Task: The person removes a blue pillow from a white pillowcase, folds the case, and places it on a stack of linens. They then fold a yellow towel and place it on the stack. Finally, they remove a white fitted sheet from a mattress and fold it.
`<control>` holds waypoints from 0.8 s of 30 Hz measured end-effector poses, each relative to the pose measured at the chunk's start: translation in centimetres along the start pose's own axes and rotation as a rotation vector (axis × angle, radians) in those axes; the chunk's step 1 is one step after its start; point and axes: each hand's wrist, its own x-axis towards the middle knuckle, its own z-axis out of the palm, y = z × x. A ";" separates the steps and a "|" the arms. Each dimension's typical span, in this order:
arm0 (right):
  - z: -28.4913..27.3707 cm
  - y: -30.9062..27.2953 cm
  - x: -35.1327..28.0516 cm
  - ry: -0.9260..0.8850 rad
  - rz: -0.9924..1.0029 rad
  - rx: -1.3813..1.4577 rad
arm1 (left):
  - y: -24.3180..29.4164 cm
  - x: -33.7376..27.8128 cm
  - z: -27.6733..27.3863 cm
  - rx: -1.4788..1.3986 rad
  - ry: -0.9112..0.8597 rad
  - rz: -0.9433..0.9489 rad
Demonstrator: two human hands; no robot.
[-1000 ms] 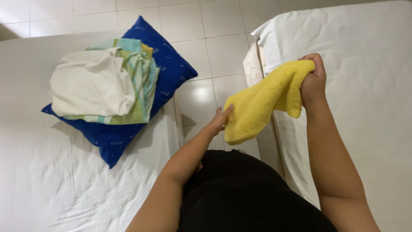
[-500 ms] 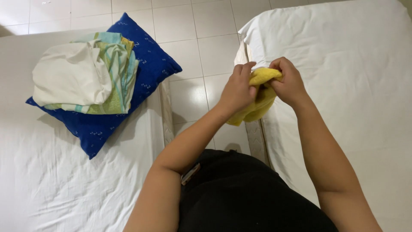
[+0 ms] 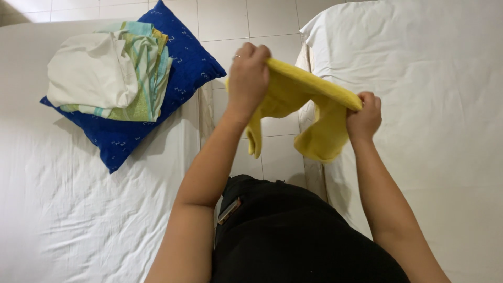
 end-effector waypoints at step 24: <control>-2.3 0.2 2.6 -0.818 0.058 0.220 | -5.5 -1.7 2.7 -0.090 -0.353 -0.421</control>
